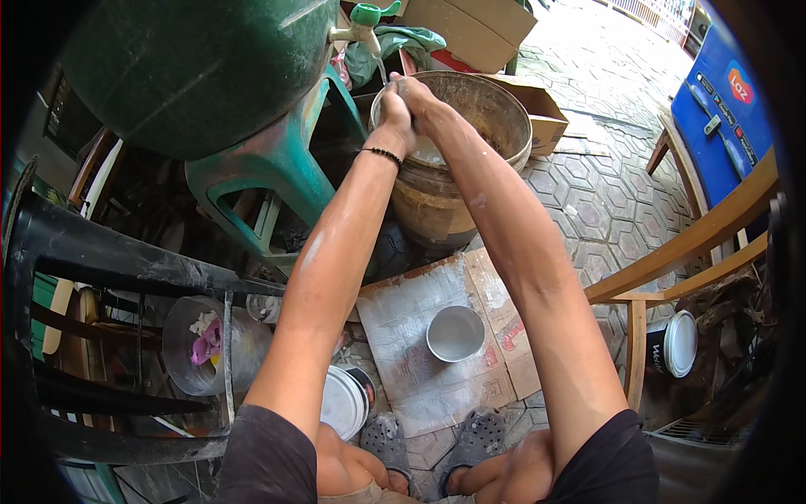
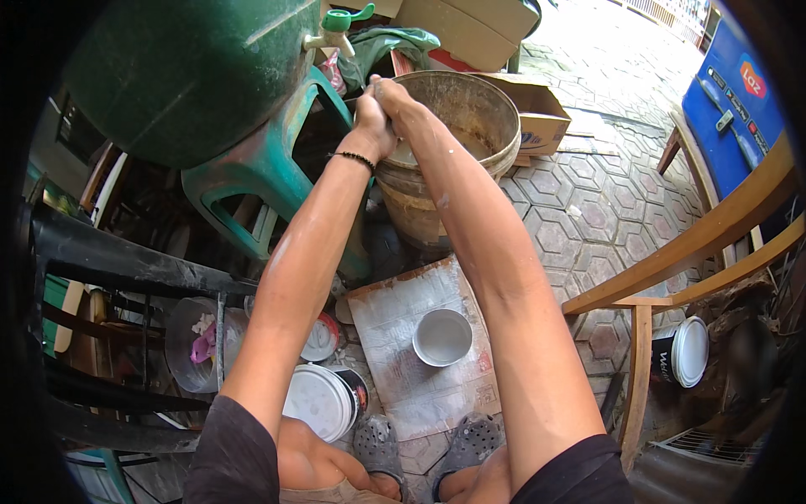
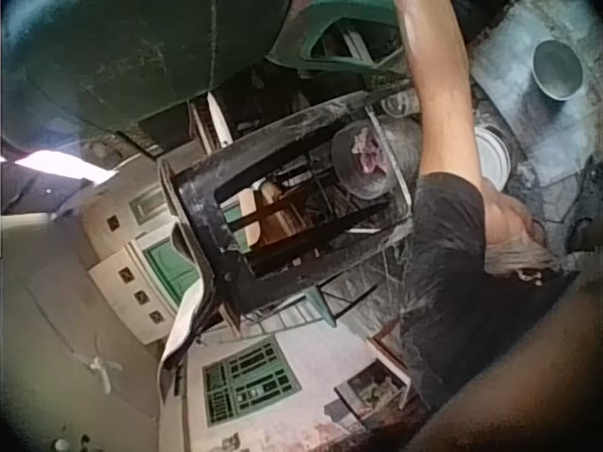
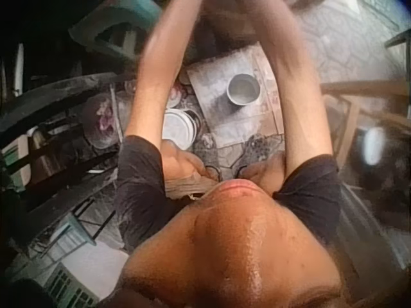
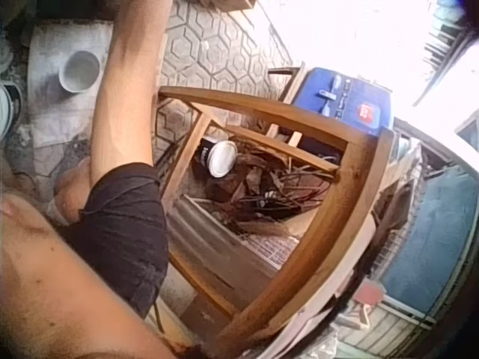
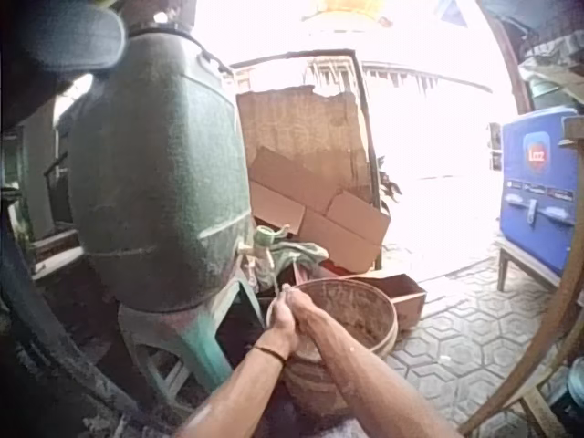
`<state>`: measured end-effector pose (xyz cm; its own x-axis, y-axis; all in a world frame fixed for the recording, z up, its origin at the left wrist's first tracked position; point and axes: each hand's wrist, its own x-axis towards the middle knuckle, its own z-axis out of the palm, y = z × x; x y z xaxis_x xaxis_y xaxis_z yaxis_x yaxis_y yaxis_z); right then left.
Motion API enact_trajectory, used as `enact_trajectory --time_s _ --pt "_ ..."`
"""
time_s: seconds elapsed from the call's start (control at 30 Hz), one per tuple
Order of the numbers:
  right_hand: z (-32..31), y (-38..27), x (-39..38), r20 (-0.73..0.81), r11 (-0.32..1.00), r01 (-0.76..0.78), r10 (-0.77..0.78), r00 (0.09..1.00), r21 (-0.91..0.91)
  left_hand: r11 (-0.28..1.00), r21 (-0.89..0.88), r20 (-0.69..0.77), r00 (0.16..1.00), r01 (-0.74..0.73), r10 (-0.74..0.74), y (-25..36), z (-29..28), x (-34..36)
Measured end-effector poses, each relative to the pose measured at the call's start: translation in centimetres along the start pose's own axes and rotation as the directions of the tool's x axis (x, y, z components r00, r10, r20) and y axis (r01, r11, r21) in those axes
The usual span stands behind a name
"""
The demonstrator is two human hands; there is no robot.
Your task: The person washes their hands at a tap and then opens and stirs a bucket of white paint.
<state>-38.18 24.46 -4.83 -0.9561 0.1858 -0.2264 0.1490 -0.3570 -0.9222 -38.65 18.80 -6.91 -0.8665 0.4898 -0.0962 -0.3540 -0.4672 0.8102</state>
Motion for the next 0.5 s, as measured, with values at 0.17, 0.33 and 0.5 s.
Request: enact_trajectory --time_s 0.17,0.33,0.5 --pt "-15.1 3.2 10.1 0.026 0.941 0.327 -0.326 0.945 -0.083 0.995 -0.066 0.061 0.995 0.079 -0.075 -3.6 8.0 0.2" --pt "0.2 4.5 4.1 0.210 0.996 0.074 -0.083 0.974 0.052 0.991 -0.120 -0.105 0.992 0.059 -0.072 1.2 -3.3 2.1" --pt "-1.6 0.7 -0.2 0.080 0.991 -0.028 0.039 0.996 -0.131 0.961 -0.168 0.047 0.975 0.221 -0.216 0.6 0.0 0.2"
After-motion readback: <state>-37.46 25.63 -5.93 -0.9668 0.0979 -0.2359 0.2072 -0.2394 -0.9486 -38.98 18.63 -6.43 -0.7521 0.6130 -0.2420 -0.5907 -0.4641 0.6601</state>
